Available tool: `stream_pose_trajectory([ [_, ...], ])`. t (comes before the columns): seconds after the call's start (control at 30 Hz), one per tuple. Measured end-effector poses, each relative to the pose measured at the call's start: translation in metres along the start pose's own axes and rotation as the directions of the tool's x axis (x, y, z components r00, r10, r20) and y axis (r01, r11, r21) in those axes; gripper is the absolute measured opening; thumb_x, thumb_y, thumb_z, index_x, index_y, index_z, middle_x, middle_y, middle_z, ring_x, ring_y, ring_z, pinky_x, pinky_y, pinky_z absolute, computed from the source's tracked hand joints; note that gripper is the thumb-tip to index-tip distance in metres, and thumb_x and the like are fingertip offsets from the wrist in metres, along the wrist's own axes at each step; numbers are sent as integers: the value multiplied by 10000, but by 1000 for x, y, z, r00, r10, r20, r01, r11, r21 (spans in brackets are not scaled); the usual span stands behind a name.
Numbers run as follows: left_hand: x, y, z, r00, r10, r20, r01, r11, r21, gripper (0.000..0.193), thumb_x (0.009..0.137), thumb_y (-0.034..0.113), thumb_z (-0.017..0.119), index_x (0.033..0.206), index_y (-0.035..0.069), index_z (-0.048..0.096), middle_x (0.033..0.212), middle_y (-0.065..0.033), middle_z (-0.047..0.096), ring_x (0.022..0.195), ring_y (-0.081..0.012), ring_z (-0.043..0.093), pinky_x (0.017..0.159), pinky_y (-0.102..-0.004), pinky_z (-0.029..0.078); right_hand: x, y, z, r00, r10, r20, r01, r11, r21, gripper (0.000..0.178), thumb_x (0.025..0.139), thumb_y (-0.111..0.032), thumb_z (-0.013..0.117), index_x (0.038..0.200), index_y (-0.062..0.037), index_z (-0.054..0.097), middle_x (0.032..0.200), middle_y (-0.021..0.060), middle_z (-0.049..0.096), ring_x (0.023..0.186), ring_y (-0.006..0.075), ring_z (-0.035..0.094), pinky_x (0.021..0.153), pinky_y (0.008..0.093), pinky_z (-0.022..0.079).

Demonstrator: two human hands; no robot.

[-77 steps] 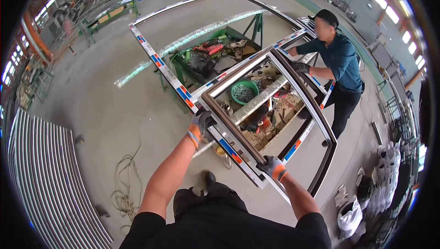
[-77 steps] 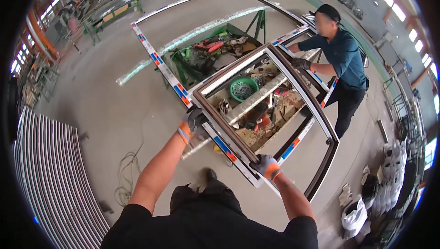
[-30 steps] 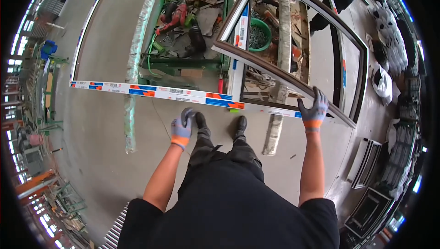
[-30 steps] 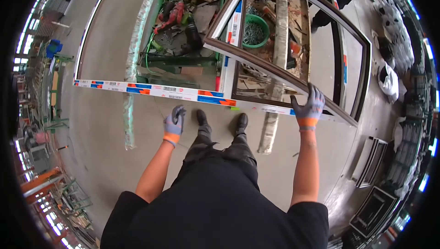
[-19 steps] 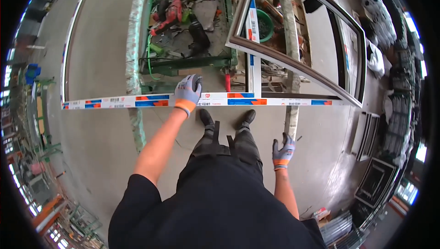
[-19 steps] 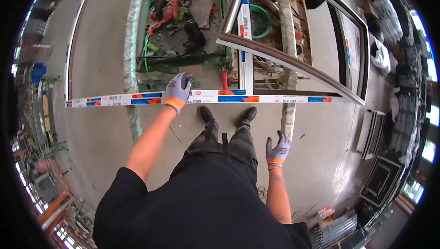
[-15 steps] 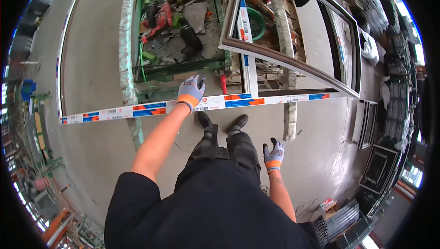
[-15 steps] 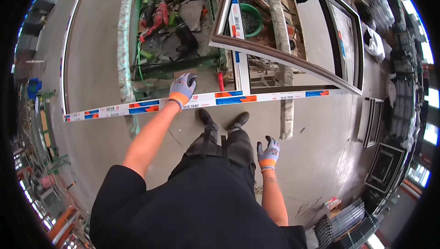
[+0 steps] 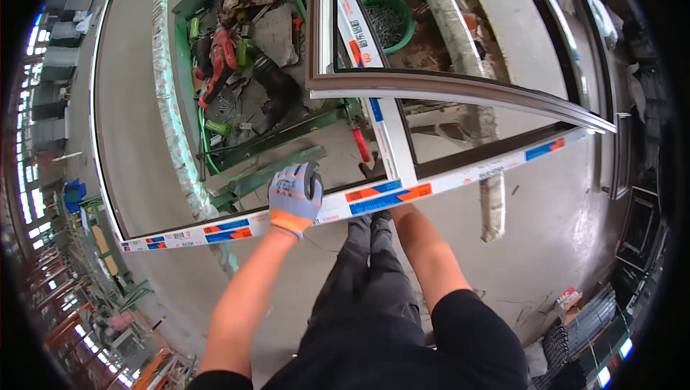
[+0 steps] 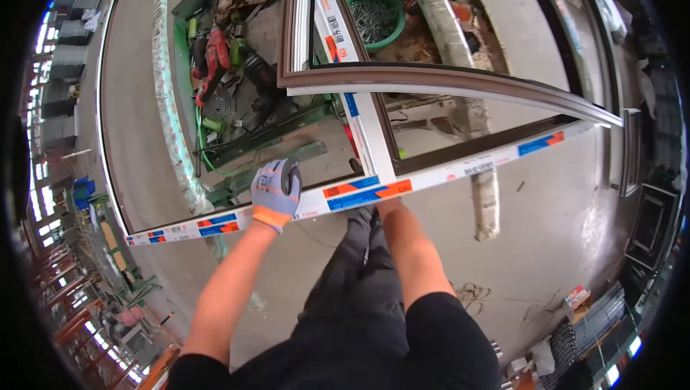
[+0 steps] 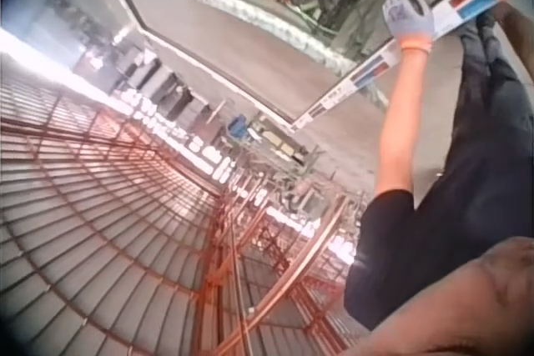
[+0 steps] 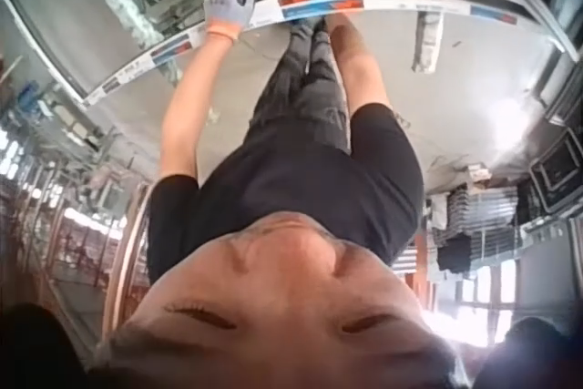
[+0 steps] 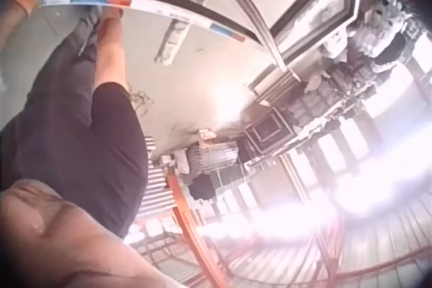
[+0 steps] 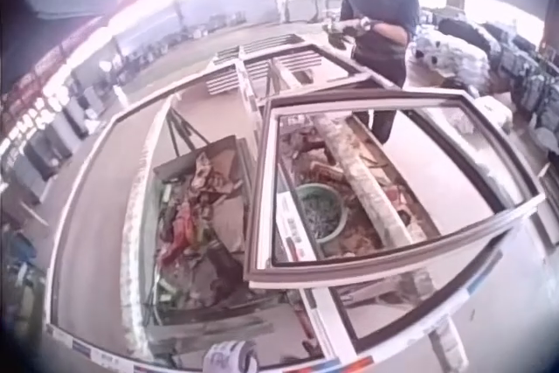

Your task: The person is assembling and moving large metal frames in an industrial fabrication setting.

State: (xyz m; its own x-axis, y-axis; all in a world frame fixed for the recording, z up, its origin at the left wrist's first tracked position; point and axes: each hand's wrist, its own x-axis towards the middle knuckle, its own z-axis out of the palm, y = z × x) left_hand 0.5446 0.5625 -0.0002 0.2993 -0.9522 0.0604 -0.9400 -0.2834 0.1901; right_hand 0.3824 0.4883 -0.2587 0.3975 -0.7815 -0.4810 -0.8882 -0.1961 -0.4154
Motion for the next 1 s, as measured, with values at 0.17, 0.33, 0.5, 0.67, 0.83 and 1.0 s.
stream_pose_trajectory([
  [0.17, 35, 50, 14, 998, 67, -3, -66, 976, -207, 321, 759, 109, 655, 1069, 38, 612, 1022, -164, 622, 915, -357, 589, 852, -440, 465, 118, 75, 13, 976, 216, 17, -208, 913, 351, 704, 731, -453, 750, 1194, 25, 521, 1158, 272, 603, 1100, 407, 575, 900, 449, 479],
  [0.33, 27, 28, 0, 999, 44, 14, -42, 990, -134, 302, 753, 92, 645, 1049, 44, 613, 1006, -154, 618, 890, -349, 587, 803, -433, 465, 75, 29, 31, 991, 118, 56, -128, 791, 598, 579, 777, -381, 712, 1207, -35, 538, 1118, 207, 636, 1032, 364, 618, 832, 417, 505],
  [0.5, 29, 35, 8, 999, 51, 6, -50, 987, -150, 309, 748, 148, 641, 1049, 78, 629, 970, -119, 621, 880, -313, 586, 806, -401, 461, 17, 63, -37, 994, 21, 103, -103, 383, 918, 578, 841, -365, 662, 1299, -61, 484, 1196, 166, 612, 1057, 305, 622, 826, 363, 523],
  [0.67, 22, 29, 6, 998, 68, -16, -70, 989, -129, 291, 765, 145, 634, 1046, 71, 625, 986, -133, 623, 900, -331, 587, 825, -425, 461, -11, 28, -123, 992, -129, 17, -35, -138, 990, 581, 906, -350, 613, 1390, -86, 430, 1274, 125, 588, 1081, 245, 627, 821, 309, 540],
  [0.83, 15, 25, 2, 999, 48, -2, -48, 994, -94, 290, 777, 141, 629, 1054, 56, 618, 1012, -163, 623, 927, -360, 587, 868, -455, 462, -35, -21, -181, 946, 24, 323, -316, -157, 936, 679, 941, -407, 565, 1496, -130, 289, 1476, 123, 404, 1330, 249, 437, 1055, 381, 423],
  [1.0, 30, 46, 12, 998, 68, 4, -66, 982, -178, 262, 781, 131, 627, 1029, 47, 616, 983, -163, 623, 896, -359, 595, 830, -446, 473, 75, 45, -1, 954, 228, 196, -300, 770, 562, 440, 773, -340, 694, 1109, -75, 595, 1004, 184, 642, 961, 365, 622, 803, 442, 493],
])
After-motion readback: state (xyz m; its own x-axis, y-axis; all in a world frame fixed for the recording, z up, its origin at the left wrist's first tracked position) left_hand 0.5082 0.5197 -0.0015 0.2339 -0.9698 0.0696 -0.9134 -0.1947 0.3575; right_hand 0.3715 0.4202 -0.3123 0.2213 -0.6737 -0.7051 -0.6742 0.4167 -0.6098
